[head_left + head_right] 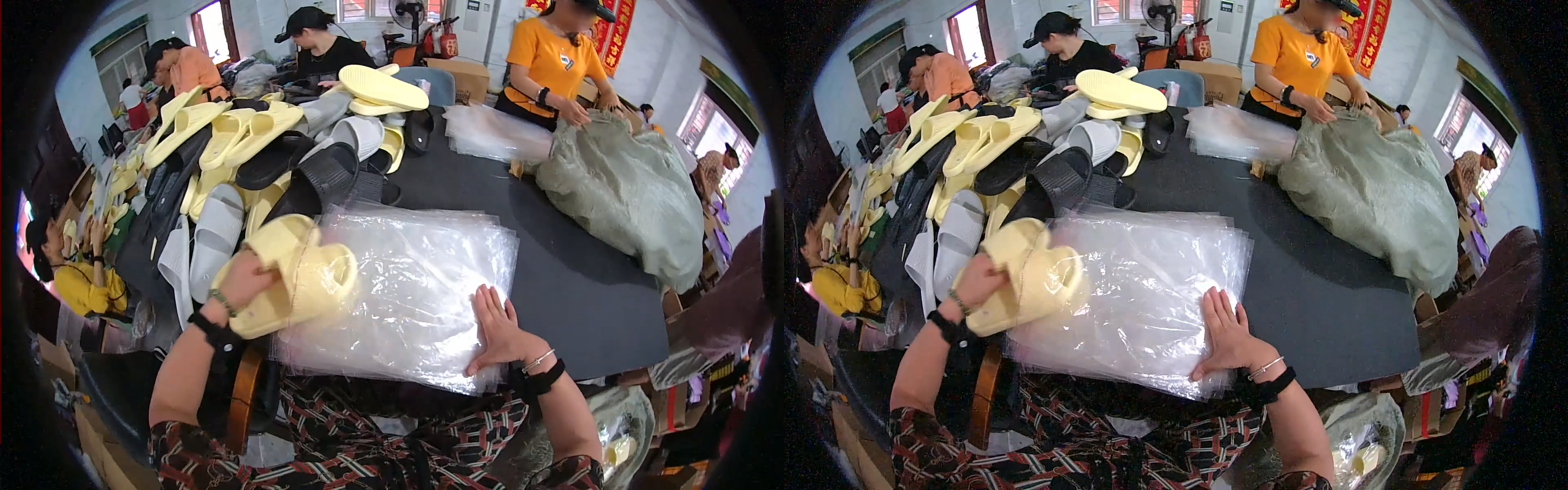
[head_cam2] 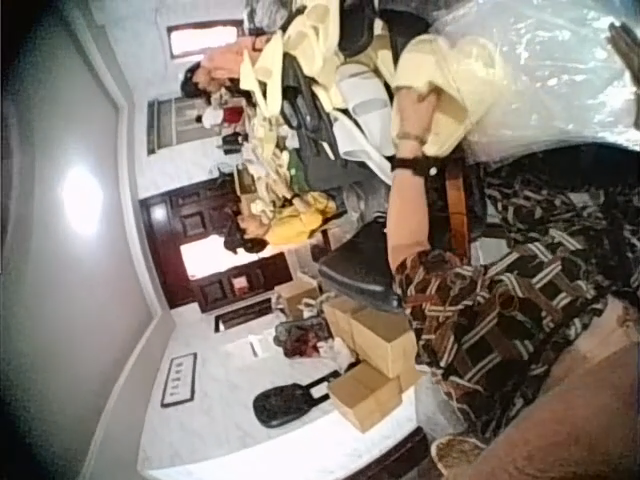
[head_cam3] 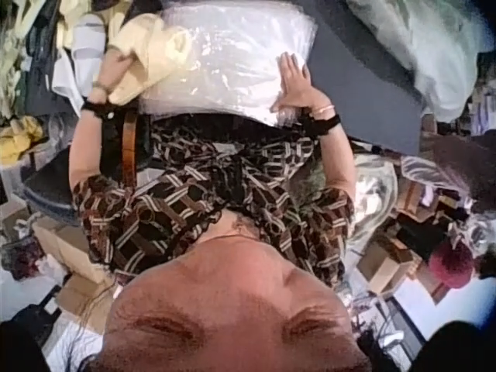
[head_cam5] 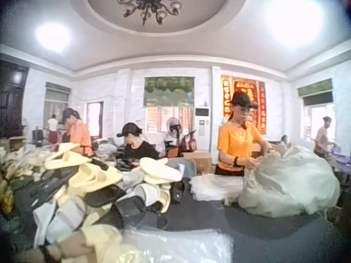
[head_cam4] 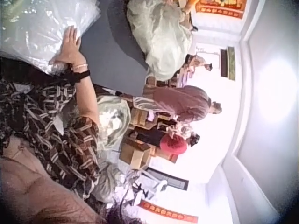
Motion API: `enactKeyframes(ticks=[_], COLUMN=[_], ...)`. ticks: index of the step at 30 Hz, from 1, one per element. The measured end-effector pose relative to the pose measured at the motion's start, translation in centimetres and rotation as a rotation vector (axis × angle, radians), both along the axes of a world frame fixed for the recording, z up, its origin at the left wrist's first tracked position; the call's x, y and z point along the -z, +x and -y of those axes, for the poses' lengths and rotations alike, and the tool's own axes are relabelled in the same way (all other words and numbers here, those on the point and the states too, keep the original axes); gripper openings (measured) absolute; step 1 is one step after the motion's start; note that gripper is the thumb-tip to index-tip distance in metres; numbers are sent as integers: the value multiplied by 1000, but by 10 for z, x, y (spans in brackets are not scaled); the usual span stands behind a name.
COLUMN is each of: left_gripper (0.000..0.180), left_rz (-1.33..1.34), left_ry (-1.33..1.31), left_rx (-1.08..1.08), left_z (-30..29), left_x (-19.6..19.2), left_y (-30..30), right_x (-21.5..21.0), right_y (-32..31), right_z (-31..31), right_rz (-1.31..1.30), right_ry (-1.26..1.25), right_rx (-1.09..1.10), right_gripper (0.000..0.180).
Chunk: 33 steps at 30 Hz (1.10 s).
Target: The recorder is shown packing various pairs of slide sandals into plastic bags in a factory or workshop setting.
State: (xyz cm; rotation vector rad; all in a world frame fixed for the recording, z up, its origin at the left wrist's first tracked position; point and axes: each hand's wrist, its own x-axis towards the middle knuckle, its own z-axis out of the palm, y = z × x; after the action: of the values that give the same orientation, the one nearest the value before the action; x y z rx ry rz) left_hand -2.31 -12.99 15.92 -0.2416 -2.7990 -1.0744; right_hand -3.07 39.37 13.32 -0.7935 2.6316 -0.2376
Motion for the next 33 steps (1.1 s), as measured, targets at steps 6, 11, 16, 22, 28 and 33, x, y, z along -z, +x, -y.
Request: enactKeyframes(ticks=[6, 11, 16, 22, 28, 33], left_gripper=[25, 26, 22, 39, 39, 39], left_rz=[-308, -550, -756, -479, -367, -225], left_ry=[8, -271, -144, -287, -268, -356], left_rx=[-335, -347, 135, 107, 76, 125], left_z=[57, -5, -121, -264, -305, -286], left_x=[-90, -197, -193, -68, 49, 32], left_y=[42, 61, 5, -36, -66, -67], right_x=[-19, -47, -22, -21, 24, 10], right_y=[8, 24, 29, 44, 52, 53], right_z=[6, 32, 36, 30, 22, 26], right_rz=[-1, -79, -67, 0, -101, -49], right_ry=[-5, 64, 164, 34, 153, 150], right_rx=[-11, -95, -117, -39, 19, 40], right_gripper=[158, 154, 150, 154, 156, 161])
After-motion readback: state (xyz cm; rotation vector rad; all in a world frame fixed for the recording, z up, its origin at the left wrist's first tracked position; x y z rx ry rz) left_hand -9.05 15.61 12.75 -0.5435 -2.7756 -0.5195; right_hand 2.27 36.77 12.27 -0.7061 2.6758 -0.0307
